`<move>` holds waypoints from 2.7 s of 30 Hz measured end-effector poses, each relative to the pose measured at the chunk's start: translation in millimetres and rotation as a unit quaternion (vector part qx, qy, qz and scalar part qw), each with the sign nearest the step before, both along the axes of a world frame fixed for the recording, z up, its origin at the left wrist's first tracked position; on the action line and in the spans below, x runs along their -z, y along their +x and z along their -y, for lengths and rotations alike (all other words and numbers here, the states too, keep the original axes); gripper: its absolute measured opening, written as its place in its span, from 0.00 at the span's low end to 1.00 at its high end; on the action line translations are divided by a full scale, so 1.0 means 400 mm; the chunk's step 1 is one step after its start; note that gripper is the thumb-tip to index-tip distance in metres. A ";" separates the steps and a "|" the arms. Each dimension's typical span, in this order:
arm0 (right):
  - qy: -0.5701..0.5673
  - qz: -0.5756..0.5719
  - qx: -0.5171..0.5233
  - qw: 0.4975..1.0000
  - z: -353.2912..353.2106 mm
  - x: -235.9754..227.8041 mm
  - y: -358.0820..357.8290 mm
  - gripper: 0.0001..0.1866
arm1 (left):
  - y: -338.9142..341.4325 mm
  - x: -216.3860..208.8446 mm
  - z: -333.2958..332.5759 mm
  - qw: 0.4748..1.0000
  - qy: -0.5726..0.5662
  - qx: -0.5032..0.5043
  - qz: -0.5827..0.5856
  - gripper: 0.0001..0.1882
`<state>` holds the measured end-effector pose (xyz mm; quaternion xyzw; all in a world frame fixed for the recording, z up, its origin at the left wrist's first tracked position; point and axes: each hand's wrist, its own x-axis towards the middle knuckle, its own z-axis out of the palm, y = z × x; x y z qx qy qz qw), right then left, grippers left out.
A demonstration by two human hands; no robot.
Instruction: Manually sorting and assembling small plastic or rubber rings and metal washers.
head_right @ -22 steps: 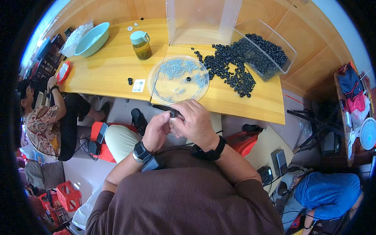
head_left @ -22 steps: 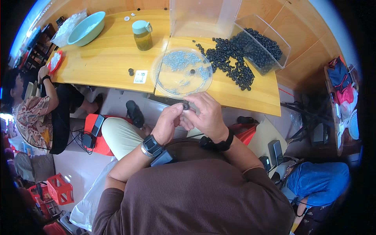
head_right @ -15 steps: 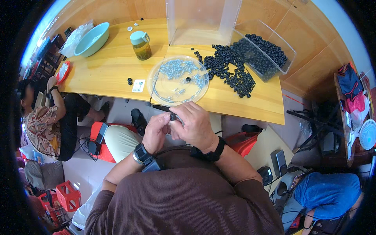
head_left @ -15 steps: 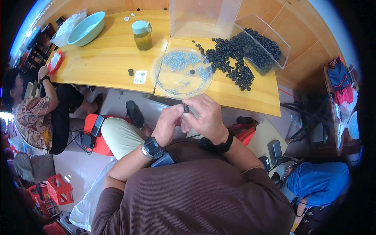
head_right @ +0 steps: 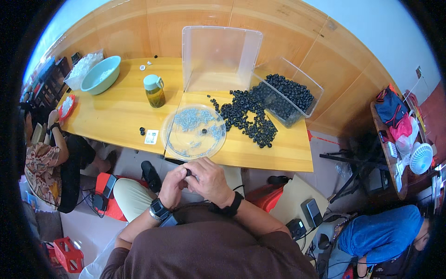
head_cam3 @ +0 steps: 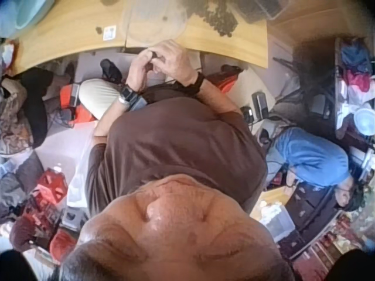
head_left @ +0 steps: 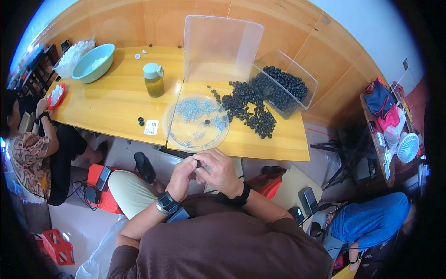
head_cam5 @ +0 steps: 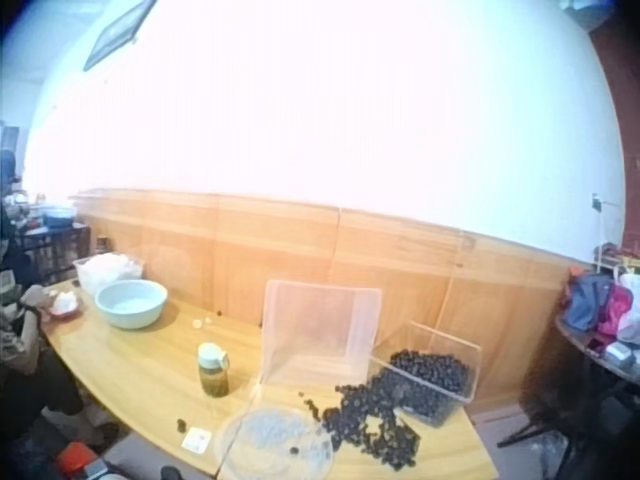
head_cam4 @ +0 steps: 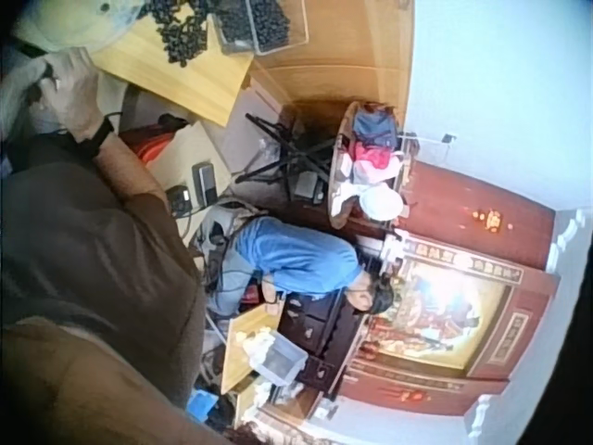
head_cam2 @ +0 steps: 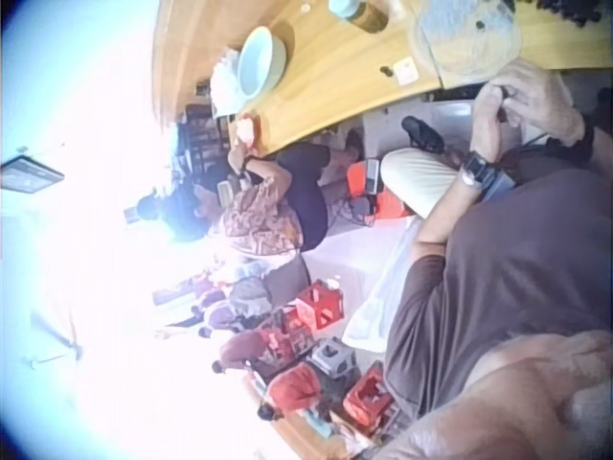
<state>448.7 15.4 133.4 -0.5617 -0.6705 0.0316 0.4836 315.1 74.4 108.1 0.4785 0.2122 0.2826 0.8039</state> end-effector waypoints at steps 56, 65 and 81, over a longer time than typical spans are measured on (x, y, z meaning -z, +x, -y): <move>-0.050 0.001 0.009 0.999 0.037 0.011 -0.038 0.12 | -0.006 0.042 0.051 0.998 -0.049 -0.013 0.026 0.15; -0.063 0.064 0.009 0.996 0.034 0.006 -0.032 0.14 | -0.011 0.043 0.049 0.997 -0.064 -0.007 0.038 0.15; -0.089 0.203 -0.077 0.972 -0.014 -0.028 0.017 0.10 | -0.020 0.036 0.029 0.999 -0.009 -0.009 -0.043 0.19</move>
